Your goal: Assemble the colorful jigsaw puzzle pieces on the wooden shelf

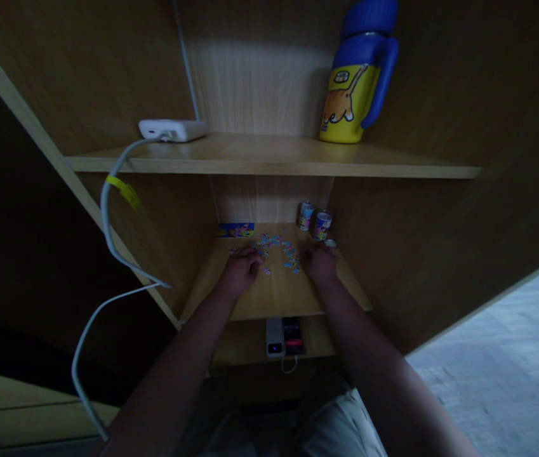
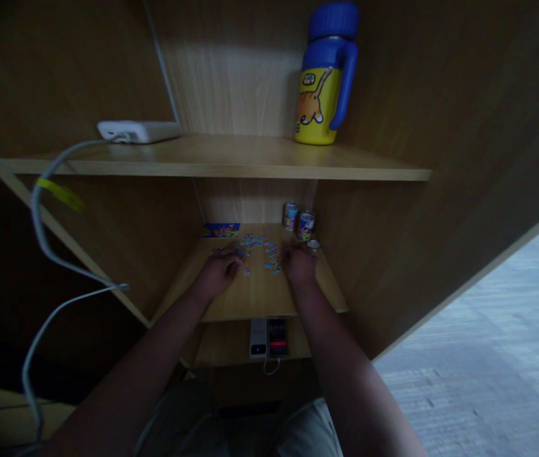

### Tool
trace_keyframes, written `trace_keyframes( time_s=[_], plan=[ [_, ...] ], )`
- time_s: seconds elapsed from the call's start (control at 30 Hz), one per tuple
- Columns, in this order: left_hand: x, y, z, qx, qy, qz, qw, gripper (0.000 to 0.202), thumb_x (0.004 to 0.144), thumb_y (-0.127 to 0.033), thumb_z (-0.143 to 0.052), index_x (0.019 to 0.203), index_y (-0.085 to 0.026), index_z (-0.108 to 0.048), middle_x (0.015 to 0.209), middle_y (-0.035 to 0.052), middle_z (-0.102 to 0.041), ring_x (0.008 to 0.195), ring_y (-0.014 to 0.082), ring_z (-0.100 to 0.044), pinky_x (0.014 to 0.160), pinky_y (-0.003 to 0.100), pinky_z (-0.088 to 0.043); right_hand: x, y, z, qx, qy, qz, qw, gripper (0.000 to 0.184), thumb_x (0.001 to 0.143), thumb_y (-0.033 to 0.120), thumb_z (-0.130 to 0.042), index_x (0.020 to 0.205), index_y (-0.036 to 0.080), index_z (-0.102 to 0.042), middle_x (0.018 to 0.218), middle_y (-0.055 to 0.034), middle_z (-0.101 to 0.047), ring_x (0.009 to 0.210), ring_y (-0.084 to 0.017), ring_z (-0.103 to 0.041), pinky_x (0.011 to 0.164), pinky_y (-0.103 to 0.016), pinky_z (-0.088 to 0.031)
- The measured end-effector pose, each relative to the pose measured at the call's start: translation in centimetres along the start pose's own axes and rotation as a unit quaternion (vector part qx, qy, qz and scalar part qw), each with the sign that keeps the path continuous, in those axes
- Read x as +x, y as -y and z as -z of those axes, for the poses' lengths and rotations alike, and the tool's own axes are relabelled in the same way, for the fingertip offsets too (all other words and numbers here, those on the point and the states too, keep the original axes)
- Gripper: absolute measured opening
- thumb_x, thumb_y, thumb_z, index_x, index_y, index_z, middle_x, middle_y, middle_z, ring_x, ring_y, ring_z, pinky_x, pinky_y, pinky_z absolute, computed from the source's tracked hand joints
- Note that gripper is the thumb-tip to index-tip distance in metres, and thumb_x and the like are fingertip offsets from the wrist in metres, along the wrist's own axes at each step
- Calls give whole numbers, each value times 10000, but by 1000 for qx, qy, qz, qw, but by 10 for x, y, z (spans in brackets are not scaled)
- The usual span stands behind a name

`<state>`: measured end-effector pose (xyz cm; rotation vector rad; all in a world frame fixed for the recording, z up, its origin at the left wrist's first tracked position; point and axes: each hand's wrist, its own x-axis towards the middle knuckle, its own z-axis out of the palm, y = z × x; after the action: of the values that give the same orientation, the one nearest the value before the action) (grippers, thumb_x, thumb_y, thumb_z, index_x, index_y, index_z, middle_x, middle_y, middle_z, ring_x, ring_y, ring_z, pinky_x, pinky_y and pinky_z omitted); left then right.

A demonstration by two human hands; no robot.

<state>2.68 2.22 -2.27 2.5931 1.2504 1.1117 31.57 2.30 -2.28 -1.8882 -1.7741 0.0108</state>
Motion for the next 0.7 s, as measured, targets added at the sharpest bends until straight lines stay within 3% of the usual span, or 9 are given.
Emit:
trace_keyframes(
  time_s=[0.17, 0.3, 0.5, 0.7],
  plan=[
    [1, 0, 0, -4, 5, -3, 1000, 218, 950, -72, -642, 935, -248, -770, 1035, 53, -775, 1002, 254, -716, 999, 450, -577, -1, 0, 2, 19, 6, 8, 1000, 308, 1034, 226, -636, 1171, 334, -889, 1337, -104, -768, 1258, -330, -683, 1032, -453, -537],
    [0, 0, 0, -4, 2, -3, 1000, 210, 963, -87, -634, 935, -245, -770, 1040, 56, -777, 993, 254, -715, 996, 458, -576, -1, 1, 3, 19, 1, 4, 1000, 268, 1032, 273, -650, 1163, 275, -883, 1256, -130, -777, 1193, -309, -702, 1038, -428, -537],
    [1, -2, 0, -6, -3, -2, 1000, 208, 961, -100, -634, 931, -252, -774, 1022, 50, -774, 1003, 258, -718, 1003, 460, -580, -3, 3, 2, -8, 7, 3, 1000, 288, 1046, 409, -681, 1206, 258, -867, 1277, -181, -746, 1191, -367, -696, 993, -487, -553],
    [1, -4, 1, -10, -1, -6, 1000, 220, 949, -78, -647, 929, -254, -778, 1020, 50, -778, 995, 255, -725, 1006, 462, -574, -2, 0, -3, -6, -1, 18, 1000, 240, 1052, 382, -667, 1152, 265, -853, 1331, -169, -730, 1247, -352, -661, 1034, -492, -547]
  ],
)
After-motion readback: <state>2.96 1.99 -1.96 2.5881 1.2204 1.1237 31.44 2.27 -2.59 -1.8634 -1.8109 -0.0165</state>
